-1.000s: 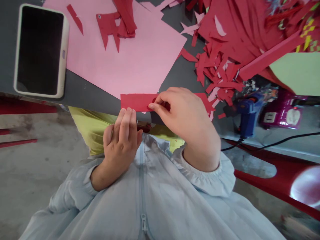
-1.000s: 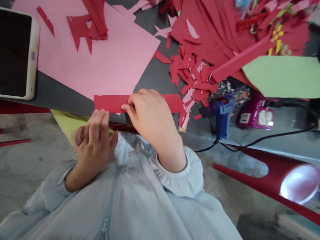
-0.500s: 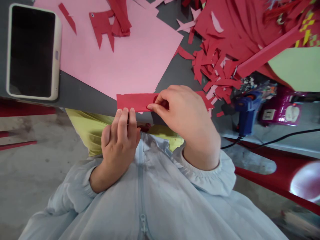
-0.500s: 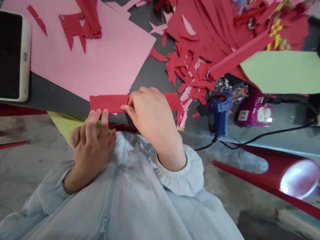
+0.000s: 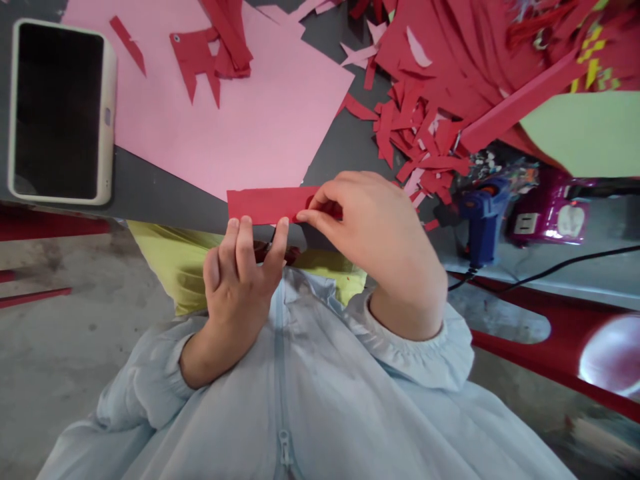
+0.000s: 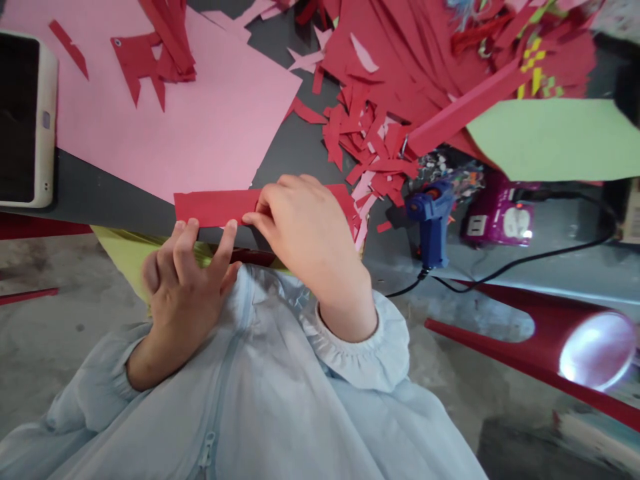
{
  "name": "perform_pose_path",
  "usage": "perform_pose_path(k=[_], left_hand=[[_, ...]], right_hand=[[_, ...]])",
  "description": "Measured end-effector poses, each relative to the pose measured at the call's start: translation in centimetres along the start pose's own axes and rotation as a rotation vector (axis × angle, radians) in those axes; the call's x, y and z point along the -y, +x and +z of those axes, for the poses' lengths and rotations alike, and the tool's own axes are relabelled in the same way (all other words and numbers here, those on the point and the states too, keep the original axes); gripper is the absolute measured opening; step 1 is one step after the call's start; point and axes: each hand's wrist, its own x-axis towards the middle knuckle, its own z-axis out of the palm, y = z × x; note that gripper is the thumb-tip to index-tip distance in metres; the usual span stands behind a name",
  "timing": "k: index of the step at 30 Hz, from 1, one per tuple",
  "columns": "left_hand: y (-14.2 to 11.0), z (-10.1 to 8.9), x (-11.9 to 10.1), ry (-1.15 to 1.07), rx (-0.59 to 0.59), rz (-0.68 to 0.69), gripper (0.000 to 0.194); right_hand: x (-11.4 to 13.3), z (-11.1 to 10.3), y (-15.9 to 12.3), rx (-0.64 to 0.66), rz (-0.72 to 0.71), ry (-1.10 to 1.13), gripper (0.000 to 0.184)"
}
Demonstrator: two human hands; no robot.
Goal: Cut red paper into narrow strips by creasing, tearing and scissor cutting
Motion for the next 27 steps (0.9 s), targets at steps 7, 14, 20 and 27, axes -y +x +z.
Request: perform_pose_path(k=[7,14,20,27], left_hand=[[-0.1,-0.4,0.4,-0.081,0.041,-0.053,0.065],[0.8,-1.0,1.2,-0.082,0.063,-0.037,0.065],[1.3,-1.4,0.8,-0.03,0.048,0.082,0.065],[1.5,-1.3,0.4,0.006,0.065,0.16,0.06]], right_hand=[[-1.9,-0.7,-1.5,-0.09,0.032,0.062,0.022],[-2.3,-0.1,-2.0,-0.12,-0.005,0.114,0.017],[-2.0,0.3,-1.9,-0.15,-0.017,0.129,0.015],[-2.1,0.7,-2.4,-0.199,-0.054,0.167,0.015]])
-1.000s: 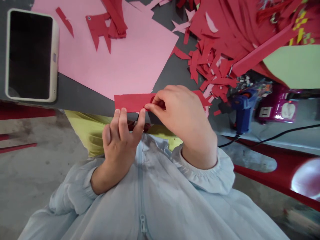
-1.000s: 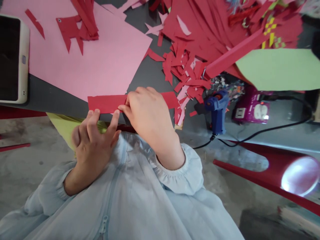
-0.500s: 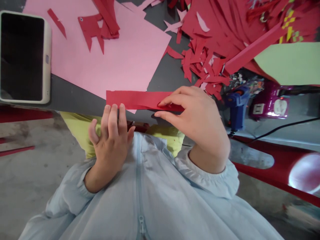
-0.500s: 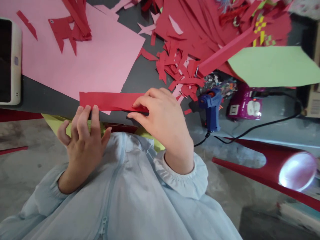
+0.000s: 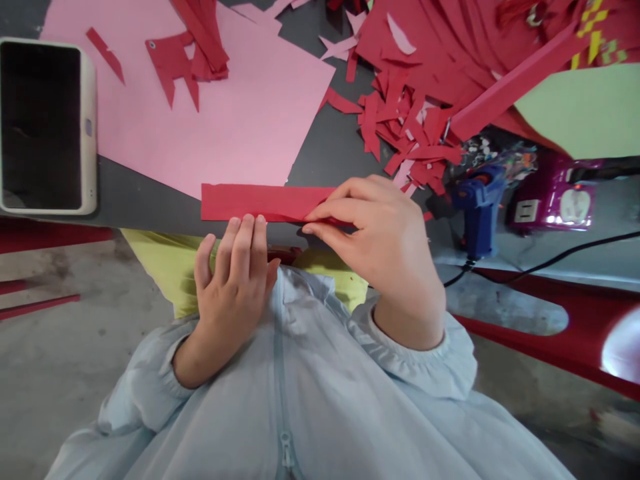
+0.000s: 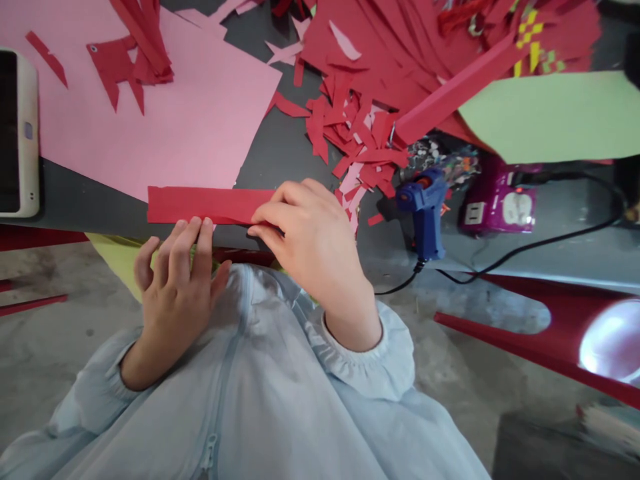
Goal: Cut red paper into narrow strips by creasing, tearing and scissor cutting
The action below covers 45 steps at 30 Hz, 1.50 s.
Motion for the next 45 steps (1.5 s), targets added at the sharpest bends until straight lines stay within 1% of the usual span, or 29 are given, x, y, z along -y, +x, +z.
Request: perform_pose_path(k=[4,7,11,14,19,23,28,34,39,42,45], left_hand=[[0.0,0.2,-0.1,-0.036,-0.013,-0.016,0.061],[-0.1,0.4,-0.3,-0.039,-0.034,-0.03,0.063],[-0.1,0.6,-0.5,-0.055,-0.027,-0.06,0.063],[-0.1,0.6,-0.6,-0.023,-0.03,-0.055,0.062],[-0.1,0.6,-0.7,-0.001,-0.046,-0.06,0.062],[0.0,0.7,-0.9,0.0,-0.043,-0.074,0.063],[0.0,0.8,-1.0,-0.03,-0.043,-0.101,0.062],[0.1,0.7,-0.8,0.046,-0.044,-0.044,0.059],[0.1,0.7,-1.0,0.01,-0.006,-0.043,0.057],[0.1,1.1,-1.2,-0.016,-0.028,-0.047,0.061],[0.1,1.4,-1.4,0.009,-0.04,-0.029,0.062]], right_hand=[[-0.2,0.2,-0.2,-0.029,0.014,0.019,0.018],[-0.1,0.4,-0.1,-0.044,0.066,0.014,0.023],[0.3,0.5,0.0,-0.041,0.143,-0.023,0.024],[0.7,0.4,0.3,-0.022,0.208,-0.04,0.024],[0.9,0.2,0.7,0.048,0.282,-0.039,0.02],[1.0,0.1,1.0,0.084,0.286,-0.042,0.02],[1.0,0.0,1.1,0.086,0.28,-0.041,0.018],[0.9,0.1,1.1,0.108,0.269,-0.043,0.018],[0.9,0.2,1.1,0.103,0.272,-0.037,0.019],[0.9,0.2,1.1,0.099,0.277,-0.033,0.019],[0.9,0.2,1.1,0.103,0.275,-0.036,0.019]])
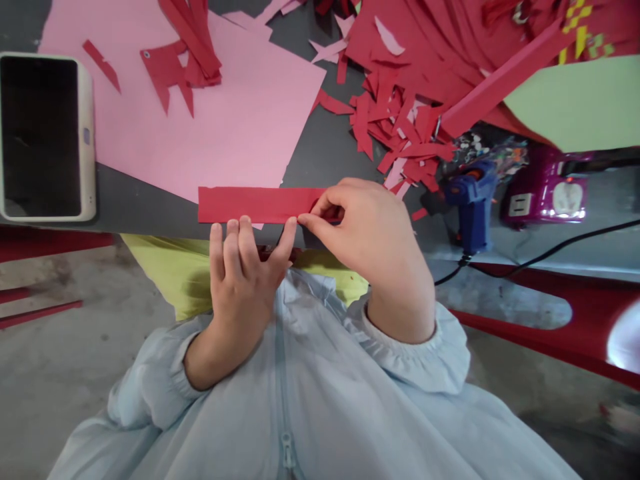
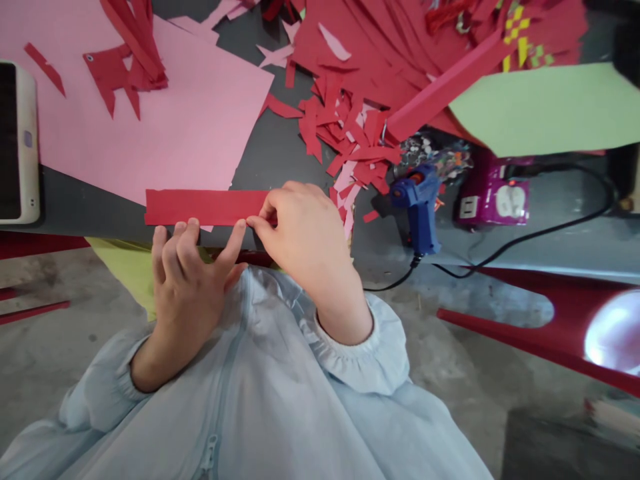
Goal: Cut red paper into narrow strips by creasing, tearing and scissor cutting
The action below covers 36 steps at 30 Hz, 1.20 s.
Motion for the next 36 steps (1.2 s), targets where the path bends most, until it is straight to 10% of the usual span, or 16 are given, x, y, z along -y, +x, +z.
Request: perform_pose_path(k=[36], left_hand=[[-0.9,-1.7,2.3,0.037,0.076,-0.215,0.063]], right_hand=[[-0.2,0.1,0.1,0.015,-0.036,-0.033,0.021]])
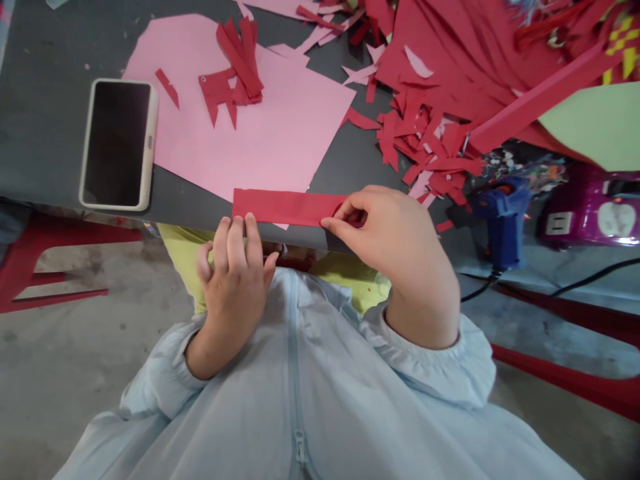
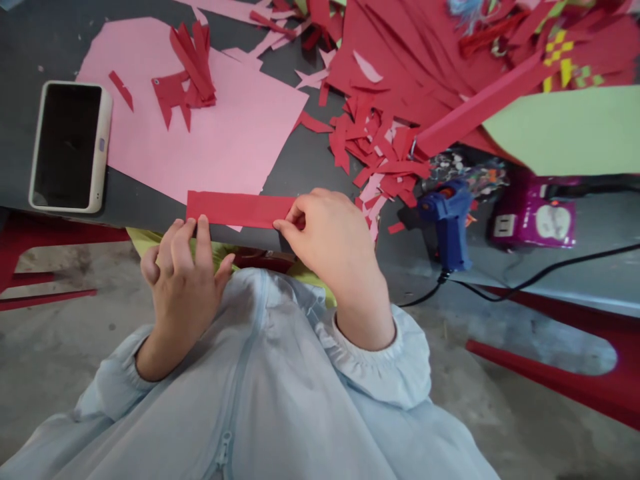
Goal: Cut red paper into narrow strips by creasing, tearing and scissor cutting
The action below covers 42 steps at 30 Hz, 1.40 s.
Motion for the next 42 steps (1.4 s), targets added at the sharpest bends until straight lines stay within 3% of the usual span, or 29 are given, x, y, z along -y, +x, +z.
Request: perform_pose_path(k=[6,14,19,27,35,42], left_hand=[[0.1,0.2,-1.5,0.013,0.009,0.01,0.058],[1.1,0.8,-3.5,-0.072,0.002,0.312,0.055],[1.4,0.7,-3.9,-0.021,0.053,0.277,0.053],[1.5,0.6,-3.9,-0.033,0.023,0.3,0.055],[1.0,1.2,-3.9,0.004,-0.1,0.328,0.067],[1.1,1.4,-3.8,0.027,-0.141,0.307,0.062]], right_hand=[[0.0,0.1,0.2,0.002,-0.005,-0.019,0.02],[0.0,0.1,0.2,-0.008,-0.013,0.003,0.017],[-1.0,-0.6,-0.5,-0.014,-0.009,0.053,0.018],[-2.6,-0.6,-1.0,-0.08,0.057,0.069,0.023],[-2.3,-0.5,-0.8,-0.082,0.075,0.046,0.022],[-2.3,-0.5,-0.7,-0.056,0.075,0.01,0.022]])
